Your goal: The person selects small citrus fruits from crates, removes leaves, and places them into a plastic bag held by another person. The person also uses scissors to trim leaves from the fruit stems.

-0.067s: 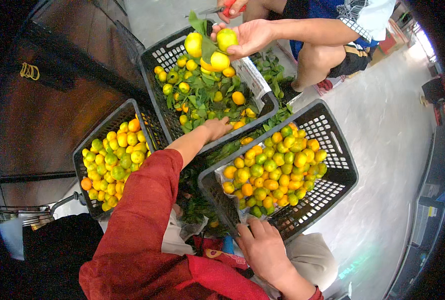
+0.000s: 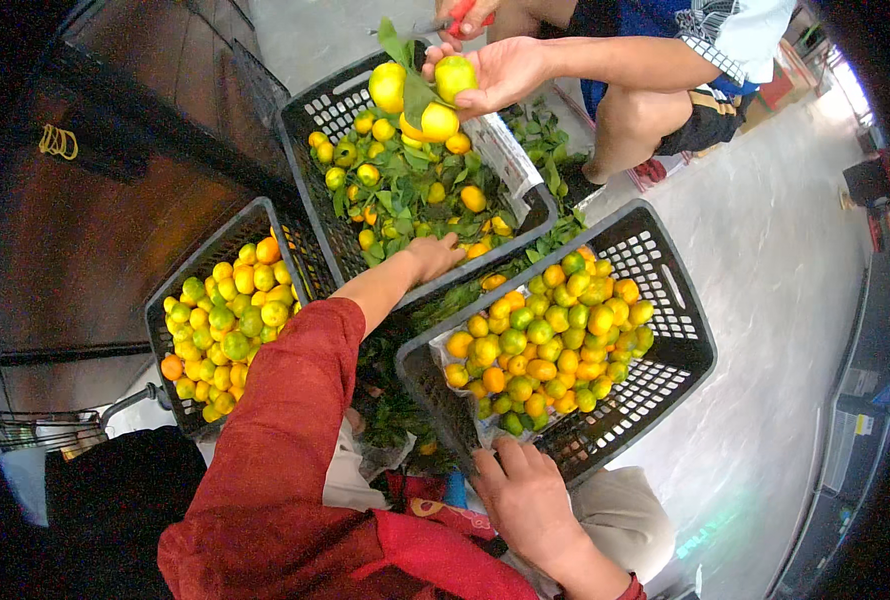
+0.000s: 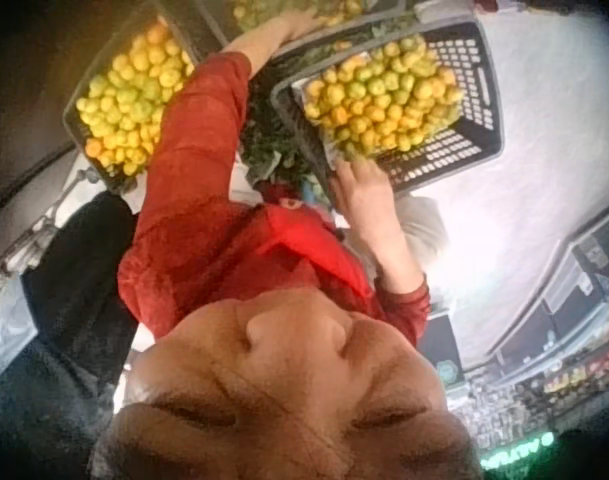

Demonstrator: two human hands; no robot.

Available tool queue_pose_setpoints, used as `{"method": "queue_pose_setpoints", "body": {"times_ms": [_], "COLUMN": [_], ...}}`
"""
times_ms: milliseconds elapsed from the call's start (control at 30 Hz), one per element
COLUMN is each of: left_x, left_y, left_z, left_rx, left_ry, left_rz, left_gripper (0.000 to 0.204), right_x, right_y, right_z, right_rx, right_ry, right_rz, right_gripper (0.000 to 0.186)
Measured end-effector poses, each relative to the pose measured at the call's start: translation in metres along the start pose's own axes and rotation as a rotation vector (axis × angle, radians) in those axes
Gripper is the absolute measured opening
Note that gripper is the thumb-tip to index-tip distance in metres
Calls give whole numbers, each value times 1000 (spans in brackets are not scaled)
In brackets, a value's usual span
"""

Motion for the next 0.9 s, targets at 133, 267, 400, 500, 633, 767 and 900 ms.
{"method": "queue_pose_setpoints", "body": {"times_ms": [133,267,400,500,633,767,900], "left_x": [-6,-14,-15,-28,-62,-114,-153], "left_y": [2,5,1,-21,-57,-83,-111], "left_z": [-2,10,11,16,49,110,183], "left_rx": [-46,78,101,96,-23,-4,89], "left_ry": [7,61,118,253,-73,-8,68], "left_rz": [-54,-98,-151,30,768,1217,1613], "left_gripper": [52,44,42,39,45,39,41], "right_x": [6,8,8,7,14,19,20], "right_y": [-3,-5,-10,-16,-20,-24,-28], "right_z": [-3,-2,-2,0,5,11,14], "right_rx": [-19,-21,-40,-69,-105,-112,-156], "right_ry": [-78,-104,-144,-132,-130,-129,-83], "right_rz": [-5,1,38,49,102,192,147], "right_gripper": [29,30,29,28,28,28,24]}}
Point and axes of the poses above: each hand's wrist, its own z-axis away from the middle knuckle, its own x-axis out of the palm, y = z × x, the point moved 8 cm from there along -z, towards the middle knuckle, and after that the axes turned 12 degrees about -x, right-handed, at the moved point
